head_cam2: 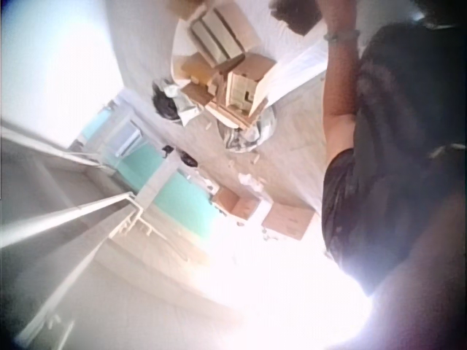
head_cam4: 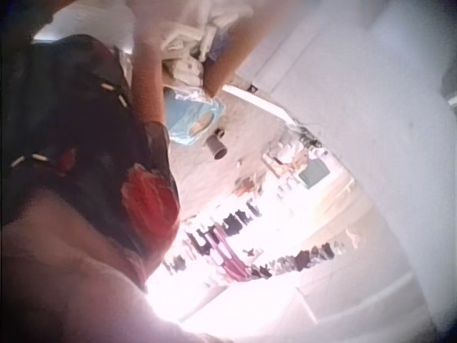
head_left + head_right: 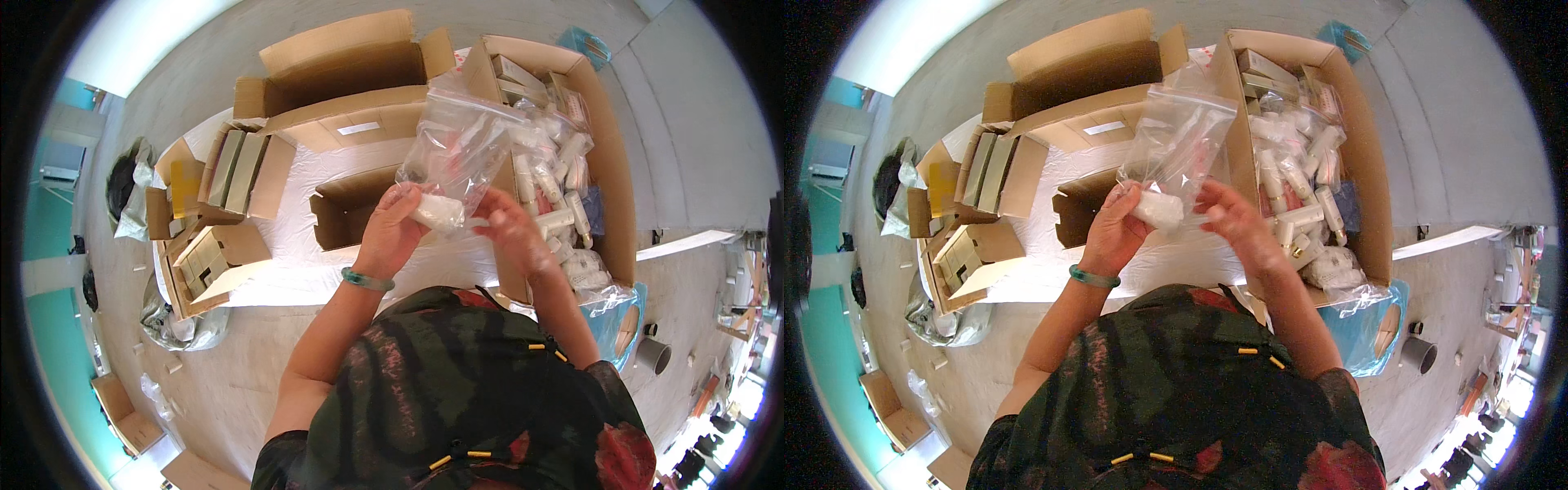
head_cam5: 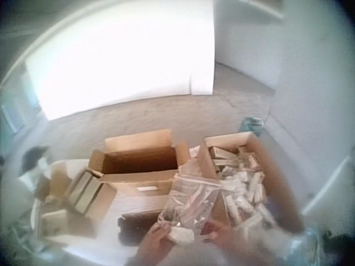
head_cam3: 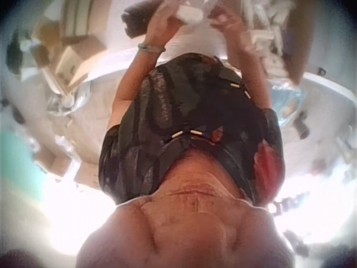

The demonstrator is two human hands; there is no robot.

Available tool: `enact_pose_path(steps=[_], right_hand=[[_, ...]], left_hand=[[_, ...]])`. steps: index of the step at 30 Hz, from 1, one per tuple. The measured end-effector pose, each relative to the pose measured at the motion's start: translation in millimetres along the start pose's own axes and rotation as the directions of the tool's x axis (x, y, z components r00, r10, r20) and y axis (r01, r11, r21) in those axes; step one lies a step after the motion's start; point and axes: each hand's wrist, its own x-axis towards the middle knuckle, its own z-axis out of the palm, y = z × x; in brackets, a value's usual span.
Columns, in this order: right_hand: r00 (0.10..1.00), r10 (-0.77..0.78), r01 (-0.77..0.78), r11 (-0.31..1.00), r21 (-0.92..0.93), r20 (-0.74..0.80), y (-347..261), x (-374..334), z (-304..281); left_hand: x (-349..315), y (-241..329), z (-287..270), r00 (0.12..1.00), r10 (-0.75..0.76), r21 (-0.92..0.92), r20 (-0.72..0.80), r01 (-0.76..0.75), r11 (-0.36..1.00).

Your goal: The person organizes small boxes and then places several plastic-wrapped white bottles into a larger cardboard box.

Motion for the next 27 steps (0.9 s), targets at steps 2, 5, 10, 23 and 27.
enact_pose_path(steps=[2,5,10,23,27], right_hand=[[0.994,-0.039,0.048,0.995,-0.092,0.102,4,3,18],[0.999,-0.046,0.047,0.976,-0.213,0.008,15,7,21],[0.992,-0.061,0.022,0.942,-0.336,-0.107,10,5,11],[0.991,0.013,-0.05,0.957,-0.284,-0.131,24,-7,18],[0.995,-0.039,0.011,0.961,-0.278,-0.094,16,-10,12]], left_hand=[[0,-5,0,0.998,0.008,0.079,0.066,-0.013,0.997],[0,-11,-6,0.995,0.003,0.236,0.098,-0.026,0.971],[2,2,-15,0.983,-0.183,0.37,-0.005,0.172,0.913],[6,-19,-29,0.998,-0.063,0.498,-0.031,0.07,0.865],[2,-17,-19,0.983,-0.18,0.451,-0.033,0.175,0.875]])
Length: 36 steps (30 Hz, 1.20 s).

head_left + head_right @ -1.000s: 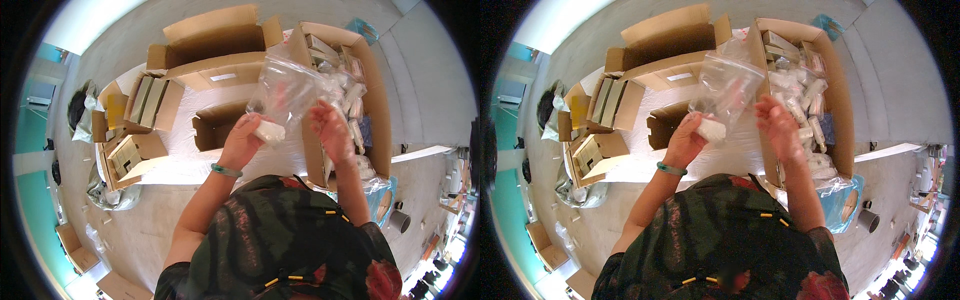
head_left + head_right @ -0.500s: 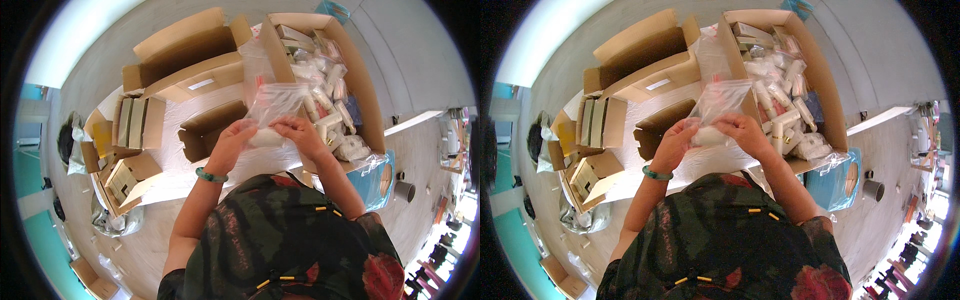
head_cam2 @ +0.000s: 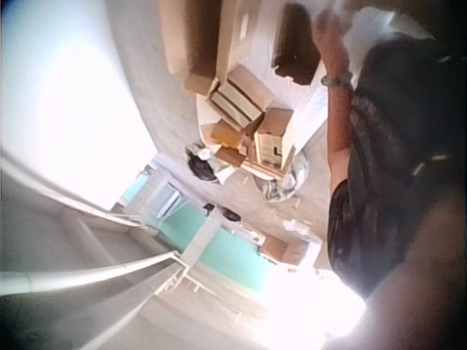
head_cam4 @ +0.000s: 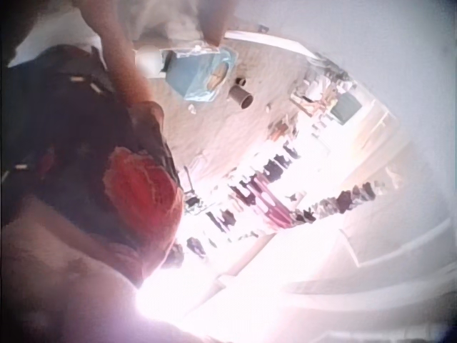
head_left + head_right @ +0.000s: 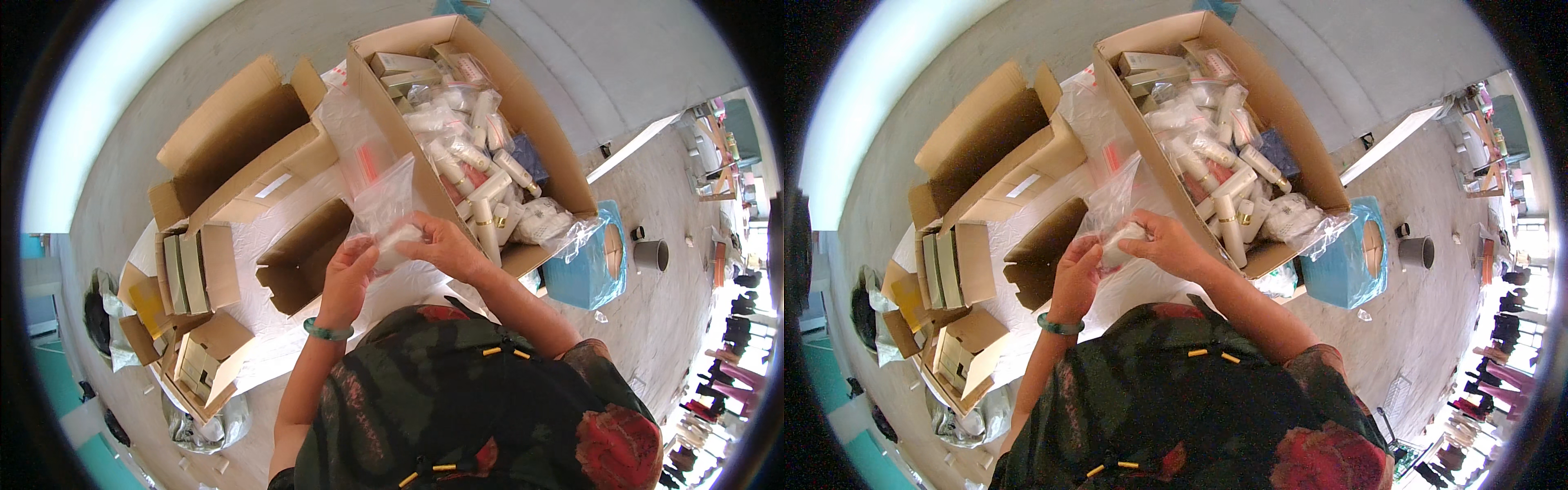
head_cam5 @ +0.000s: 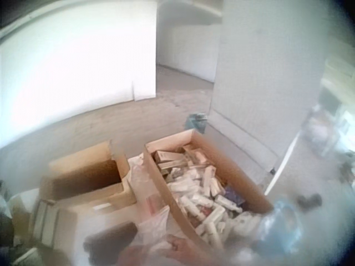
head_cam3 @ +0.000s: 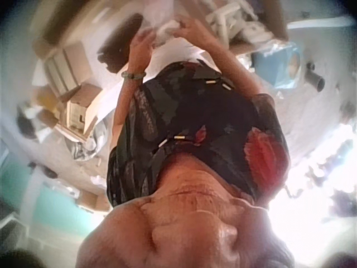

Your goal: The person organizes small boxes and then places several plastic-wrapped white bottles into a larger cardboard box.

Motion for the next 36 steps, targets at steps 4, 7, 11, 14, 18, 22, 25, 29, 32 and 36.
enact_pose_path(steps=[4,7,11,14,18,22,25,29,32,36], right_hand=[[0.998,-0.024,0.018,0.993,-0.119,-0.05,-5,-1,-7],[0.998,-0.059,0.054,0.992,-0.114,-0.036,0,1,-9],[0.99,-0.137,0.127,0.975,-0.181,-0.043,8,3,-13],[0.981,-0.193,0.186,0.953,-0.239,-0.006,7,4,-17],[0.951,-0.295,0.309,0.929,-0.204,0.097,10,3,-27],[0.92,-0.353,0.389,0.876,-0.286,0.171,0,-3,-38],[0.927,-0.302,0.362,0.874,-0.323,0.222,-8,-7,-43],[0.856,-0.367,0.509,0.714,-0.48,0.363,-2,-12,-53],[0.878,-0.365,0.477,0.72,-0.503,0.31,0,-11,-55],[0.958,-0.203,0.261,0.908,-0.328,0.201,-13,-8,-63]], left_hand=[[2,-3,3,0.999,-0.011,0.018,0.048,0.01,1.0],[5,-5,0,0.999,0.005,0.116,0.054,-0.011,0.993],[5,-12,0,0.998,0.013,0.036,0.067,-0.015,0.999],[4,-10,3,0.998,-0.022,0.051,0.066,0.018,0.999],[4,-9,15,0.998,-0.023,0.06,0.061,0.019,0.998],[9,-18,2,0.979,0.092,0.381,0.184,-0.157,0.911],[8,-18,15,0.995,0.013,0.208,0.095,-0.033,0.978],[14,-25,9,0.995,-0.099,0.065,-0.005,0.099,0.993],[14,-21,15,0.997,-0.07,0.067,0.023,0.068,0.995],[9,-12,36,0.993,-0.001,0.039,0.121,-0.003,0.999]])
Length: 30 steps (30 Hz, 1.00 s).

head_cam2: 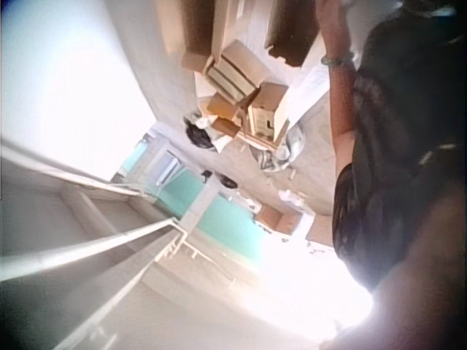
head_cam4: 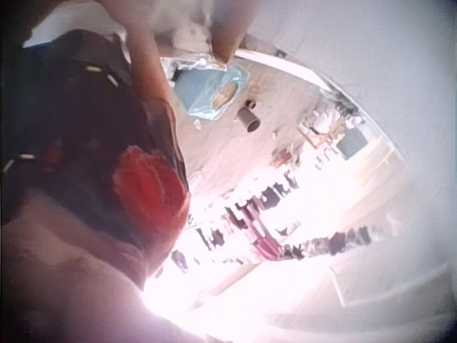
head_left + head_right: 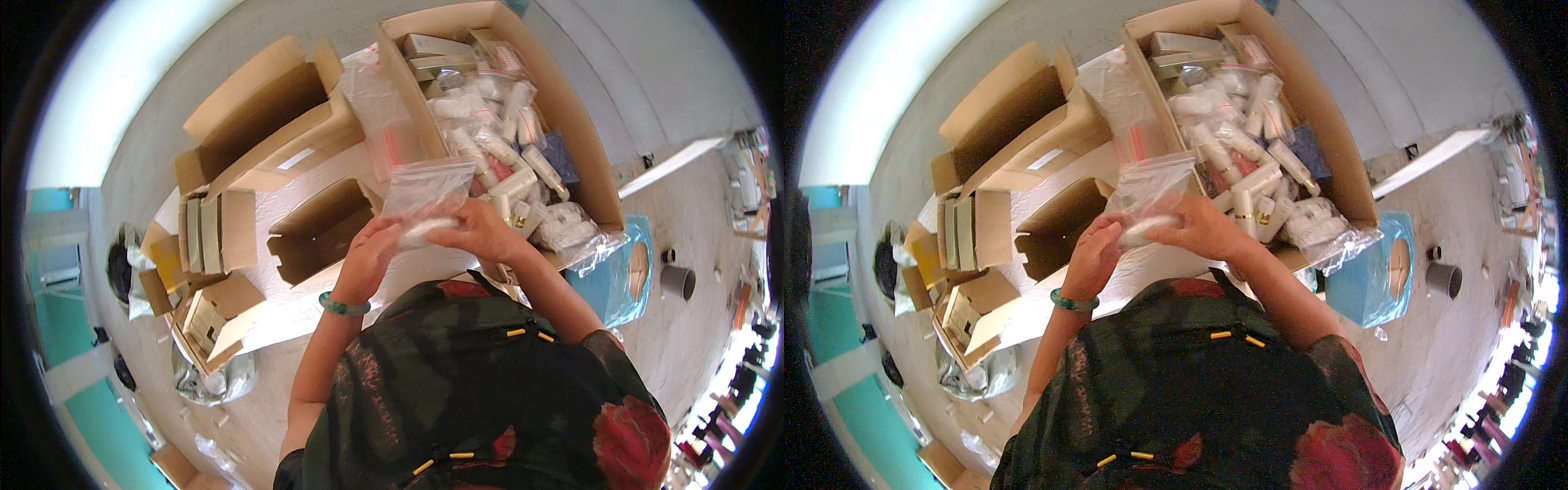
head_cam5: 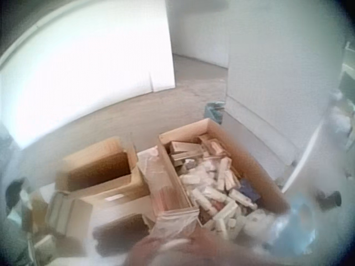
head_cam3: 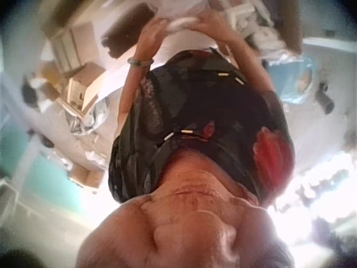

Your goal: The person organizes small boxes and then places several plastic-wrapped white bottles into a larger cardboard box.

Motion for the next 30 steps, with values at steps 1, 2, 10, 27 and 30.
enact_pose_path(steps=[1,2,10,27,30], right_hand=[[0.995,0.095,-0.097,0.989,0.111,0.028,-2,2,-2],[0.99,0.136,-0.14,0.976,0.167,0.035,-1,5,-1],[0.983,0.181,-0.172,0.93,0.324,0.001,9,18,3],[0.977,-0.007,-0.033,0.982,0.183,0.212,-8,58,41],[0.959,-0.236,0.248,0.967,-0.058,0.159,-29,59,58]], left_hand=[[-1,1,3,0.999,0.024,0.01,0.029,-0.024,1.0],[-3,5,8,0.998,0.063,0.087,0.019,-0.065,0.994],[-8,4,23,0.953,0.274,0.249,-0.125,-0.237,0.939],[-49,15,-22,0.929,0.217,0.006,-0.301,-0.225,0.974],[-49,10,-50,0.915,0.124,-0.238,-0.383,-0.228,0.944]])
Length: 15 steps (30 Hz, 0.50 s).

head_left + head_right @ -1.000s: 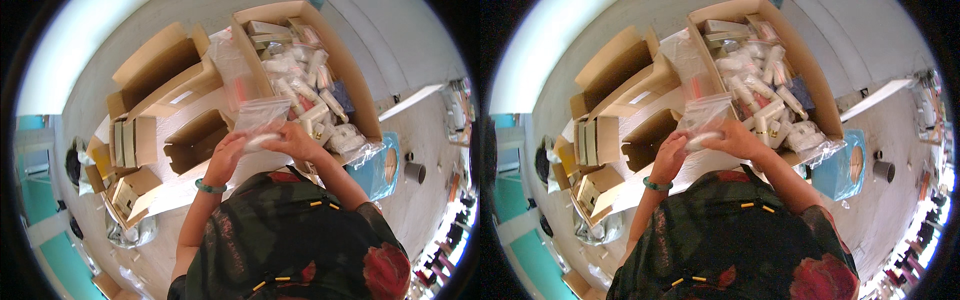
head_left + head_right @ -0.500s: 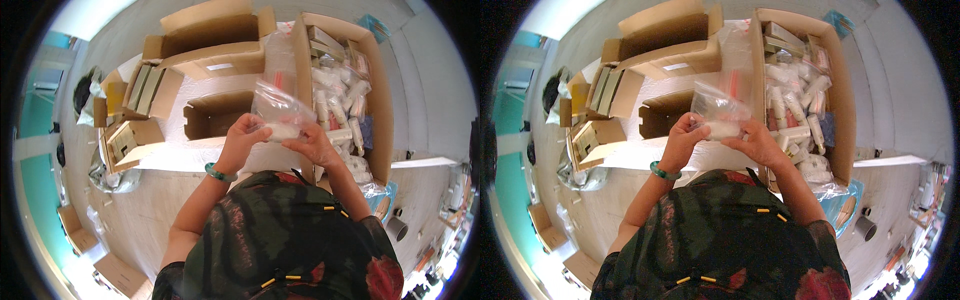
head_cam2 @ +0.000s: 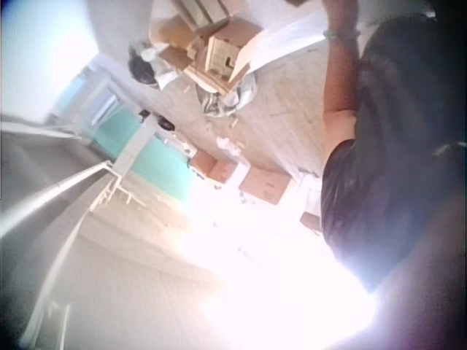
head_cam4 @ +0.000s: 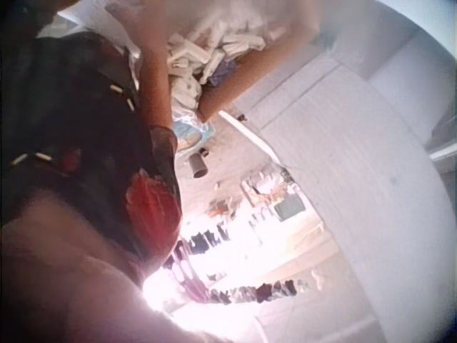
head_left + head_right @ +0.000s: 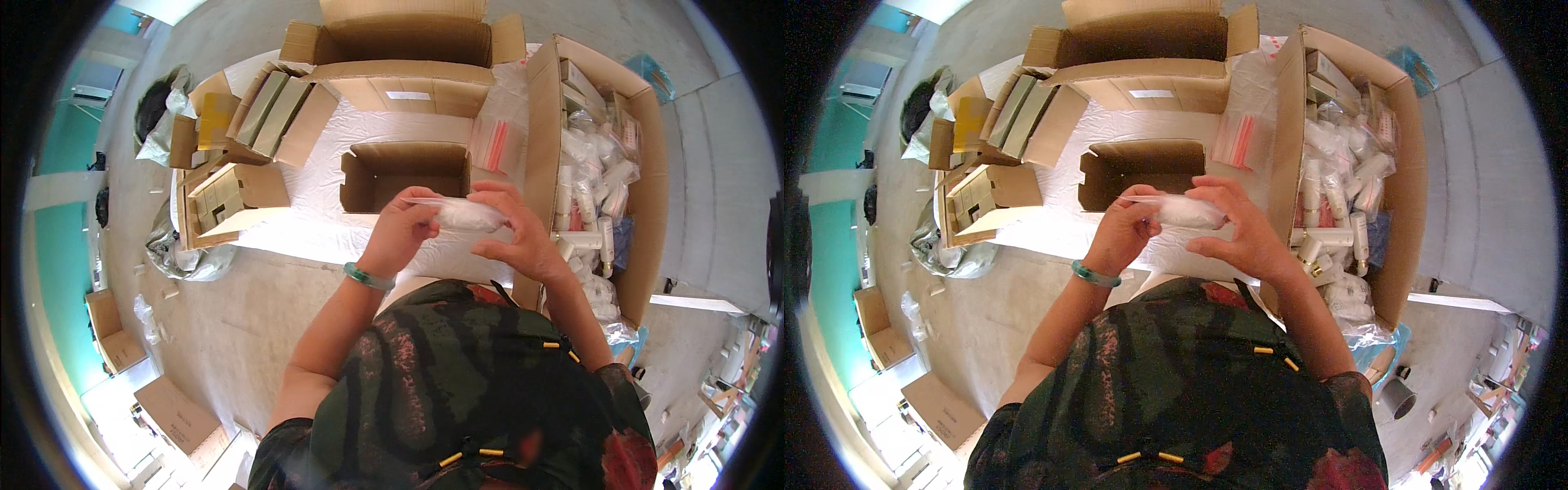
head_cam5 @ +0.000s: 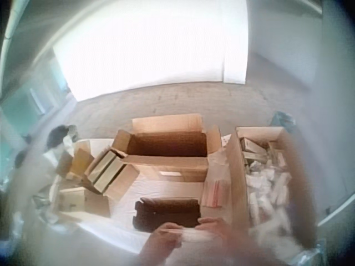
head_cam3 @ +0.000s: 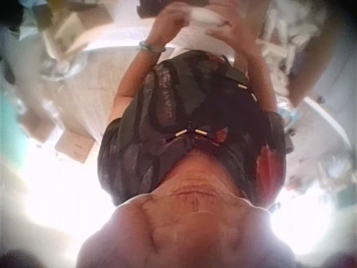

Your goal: The person organizes small boxes and then places several plastic-wrapped white bottles into a larger cardboard box.

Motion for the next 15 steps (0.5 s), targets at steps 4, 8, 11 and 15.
enact_pose_path(steps=[4,8,11,15], right_hand=[[0.983,0.179,-0.172,0.976,-0.132,0.036,5,11,10],[0.925,0.38,-0.38,0.925,-0.012,0.009,12,30,22],[0.923,0.383,-0.383,0.924,-0.014,0.045,13,43,35],[0.94,0.339,-0.339,0.941,0.001,0.034,22,57,52]], left_hand=[[2,16,-18,0.997,-0.047,0.005,0.065,0.047,0.999],[-1,43,-23,0.996,0.034,0.433,0.078,-0.064,0.899],[1,56,-28,0.98,0.13,0.603,0.149,-0.194,0.773],[12,75,-42,0.966,0.001,0.61,0.257,-0.163,0.775]])
